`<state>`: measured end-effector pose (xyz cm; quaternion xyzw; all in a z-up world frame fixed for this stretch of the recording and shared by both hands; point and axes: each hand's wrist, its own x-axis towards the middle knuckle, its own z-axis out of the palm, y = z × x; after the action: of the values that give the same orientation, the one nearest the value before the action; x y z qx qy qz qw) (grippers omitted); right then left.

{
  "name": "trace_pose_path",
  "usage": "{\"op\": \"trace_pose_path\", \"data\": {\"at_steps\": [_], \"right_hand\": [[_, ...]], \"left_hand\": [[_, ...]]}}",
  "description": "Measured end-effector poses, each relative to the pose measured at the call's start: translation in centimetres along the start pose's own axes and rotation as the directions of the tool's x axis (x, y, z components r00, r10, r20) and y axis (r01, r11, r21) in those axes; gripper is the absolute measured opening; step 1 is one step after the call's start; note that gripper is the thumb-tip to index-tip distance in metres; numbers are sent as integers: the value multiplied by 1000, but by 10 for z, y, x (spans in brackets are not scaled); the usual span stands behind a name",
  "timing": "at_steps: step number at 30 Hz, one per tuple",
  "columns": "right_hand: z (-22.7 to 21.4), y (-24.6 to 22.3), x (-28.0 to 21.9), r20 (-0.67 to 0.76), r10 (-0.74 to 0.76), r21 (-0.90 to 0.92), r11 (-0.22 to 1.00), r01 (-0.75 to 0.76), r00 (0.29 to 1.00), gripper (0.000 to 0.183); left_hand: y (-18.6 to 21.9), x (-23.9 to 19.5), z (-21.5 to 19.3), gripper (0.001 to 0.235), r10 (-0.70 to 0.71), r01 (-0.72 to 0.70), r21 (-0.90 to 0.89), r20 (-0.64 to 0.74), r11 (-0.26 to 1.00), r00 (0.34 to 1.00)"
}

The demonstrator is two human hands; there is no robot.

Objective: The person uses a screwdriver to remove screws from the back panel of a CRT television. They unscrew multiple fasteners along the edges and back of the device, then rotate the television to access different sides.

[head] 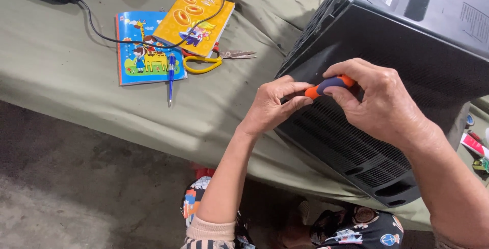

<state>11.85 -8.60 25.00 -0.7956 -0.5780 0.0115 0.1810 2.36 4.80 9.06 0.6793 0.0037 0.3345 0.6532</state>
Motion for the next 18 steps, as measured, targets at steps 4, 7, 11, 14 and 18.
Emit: {"op": "trace_pose_path", "data": {"at_steps": [4,7,11,14,18], "right_hand": [[-2,3,2,19,-21,-14,1000,21,1000,23],[-5,3,1,38,-29,-37,999,30,999,26],[-10,1,0,63,-61,-61,996,65,996,30],[-12,2,-1,29,-46,-115,992,49,999,31],[-11,-6,2,23,31,-115,993,-29,999,13]], "left_hand": [[0,1,6,22,-11,10,-16,-44,1000,999],[-4,1,10,19,13,-14,-18,-65,1000,998],[-8,-1,14,16,35,-36,-9,-96,999,995],[-5,0,12,17,49,-52,-32,-96,998,994],[0,-2,11,22,12,-18,-59,-99,998,995]]}}
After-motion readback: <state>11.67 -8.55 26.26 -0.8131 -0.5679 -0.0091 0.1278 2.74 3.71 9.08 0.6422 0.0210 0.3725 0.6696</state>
